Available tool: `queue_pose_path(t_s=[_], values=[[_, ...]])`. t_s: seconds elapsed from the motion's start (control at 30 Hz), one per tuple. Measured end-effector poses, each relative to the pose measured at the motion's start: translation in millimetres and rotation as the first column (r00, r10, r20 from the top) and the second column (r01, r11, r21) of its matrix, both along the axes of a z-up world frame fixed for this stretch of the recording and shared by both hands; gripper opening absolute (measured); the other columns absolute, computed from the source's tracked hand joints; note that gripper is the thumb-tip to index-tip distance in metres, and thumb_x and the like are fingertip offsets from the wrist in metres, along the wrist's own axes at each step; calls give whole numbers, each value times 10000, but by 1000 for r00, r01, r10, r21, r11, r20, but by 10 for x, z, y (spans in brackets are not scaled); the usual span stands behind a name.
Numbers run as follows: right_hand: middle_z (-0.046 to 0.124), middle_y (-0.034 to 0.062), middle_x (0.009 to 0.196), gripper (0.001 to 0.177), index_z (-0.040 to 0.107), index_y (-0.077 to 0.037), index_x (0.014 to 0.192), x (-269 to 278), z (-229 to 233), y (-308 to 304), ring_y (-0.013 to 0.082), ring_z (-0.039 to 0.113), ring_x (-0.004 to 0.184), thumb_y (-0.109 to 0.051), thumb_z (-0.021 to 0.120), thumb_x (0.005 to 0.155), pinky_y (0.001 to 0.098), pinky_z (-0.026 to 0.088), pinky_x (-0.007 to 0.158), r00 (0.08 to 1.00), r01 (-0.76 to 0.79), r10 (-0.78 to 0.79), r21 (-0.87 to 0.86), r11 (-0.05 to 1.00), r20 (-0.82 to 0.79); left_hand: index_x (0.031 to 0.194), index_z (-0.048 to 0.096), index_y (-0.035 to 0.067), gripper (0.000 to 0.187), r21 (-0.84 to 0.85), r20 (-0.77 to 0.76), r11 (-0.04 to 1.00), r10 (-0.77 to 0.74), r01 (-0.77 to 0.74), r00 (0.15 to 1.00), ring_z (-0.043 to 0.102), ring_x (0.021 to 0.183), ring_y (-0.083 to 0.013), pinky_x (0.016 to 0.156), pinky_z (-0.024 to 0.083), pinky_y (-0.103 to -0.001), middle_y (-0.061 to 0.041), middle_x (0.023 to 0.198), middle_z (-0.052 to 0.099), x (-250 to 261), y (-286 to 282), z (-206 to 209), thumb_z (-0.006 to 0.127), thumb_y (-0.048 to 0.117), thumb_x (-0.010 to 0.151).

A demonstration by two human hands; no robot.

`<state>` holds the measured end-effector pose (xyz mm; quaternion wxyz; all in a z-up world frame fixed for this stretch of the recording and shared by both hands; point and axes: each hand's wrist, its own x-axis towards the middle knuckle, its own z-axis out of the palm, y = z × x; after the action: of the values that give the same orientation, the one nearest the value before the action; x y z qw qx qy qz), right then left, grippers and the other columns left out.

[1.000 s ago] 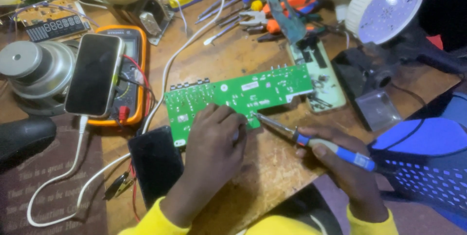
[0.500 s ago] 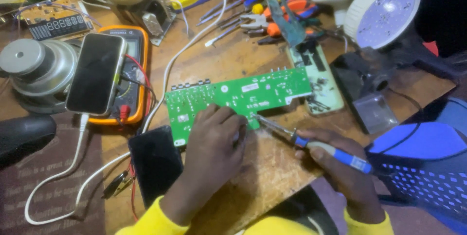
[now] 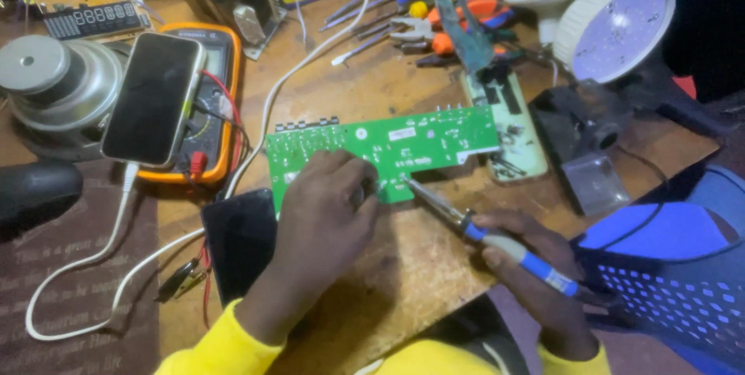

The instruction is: Soldering electronic components onto a printed circuit board while using a smartphone for reference.

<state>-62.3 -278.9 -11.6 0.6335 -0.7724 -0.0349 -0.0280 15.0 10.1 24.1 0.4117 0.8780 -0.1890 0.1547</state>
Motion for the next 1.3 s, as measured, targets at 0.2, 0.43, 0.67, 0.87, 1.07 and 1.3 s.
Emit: queue_pose_path(t_s=[0.2, 0.43, 0.67, 0.87, 1.07, 1.3], values=[[817, 175, 1101, 379, 744, 3, 1256, -12, 30, 33, 226, 820, 889, -158, 771, 914, 290, 679, 753, 998, 51, -47, 76, 996, -52, 823, 662, 85, 86, 4, 38, 1000, 12, -12, 999, 551, 742, -285, 610, 406, -455, -71, 779, 640, -8, -9, 20, 712, 25, 785], [789, 152, 1125, 368, 760, 1, 1237, -9, 31, 12, 239, 825, 902, -161, 783, 908, 312, 688, 783, 997, 34, -26, 107, 994, -76, 827, 674, 82, 95, 4, 24, 1000, 6, -6, 1000, 548, 744, -253, 610, 415, -421, -58, 778, 643, -9, -7, 14, 730, 9, 804], [802, 100, 1254, 276, 783, -100, 1207, 32, 1, -57, 185, 781, 1133, -145, 763, 936, 281, 620, 958, 990, -52, 75, -182, 982, 122, 835, 660, 79, 89, 15, 45, 1000, -7, 7, 999, 545, 752, -273, 611, 409, -442, -69, 789, 635, -3, 2, 31, 701, 15, 788], [789, 144, 1197, 309, 771, -23, 1220, -25, -51, -40, 215, 803, 981, -107, 763, 923, 273, 660, 796, 1000, 5, -5, 31, 1000, 8, 831, 672, 70, 88, 7, 24, 1000, -3, 2, 1000, 555, 757, -270, 609, 415, -436, -74, 799, 664, -2, -3, 34, 721, 9, 791], [768, 140, 1162, 294, 771, -18, 1217, -8, -14, -27, 208, 791, 940, -92, 757, 933, 264, 644, 771, 999, -33, 33, 66, 997, 9, 835, 672, 74, 77, 7, 27, 1000, -3, 3, 1000, 553, 757, -273, 611, 414, -440, -75, 801, 660, 1, -1, 17, 708, 17, 799], [771, 119, 1181, 283, 786, -57, 1200, 6, 13, -23, 192, 749, 1034, -161, 759, 938, 270, 644, 788, 999, -33, 33, -19, 999, 43, 827, 664, 85, 90, 7, 22, 1000, -3, 3, 1000, 550, 752, -266, 604, 407, -436, -61, 781, 644, -1, -1, 37, 708, 12, 799]])
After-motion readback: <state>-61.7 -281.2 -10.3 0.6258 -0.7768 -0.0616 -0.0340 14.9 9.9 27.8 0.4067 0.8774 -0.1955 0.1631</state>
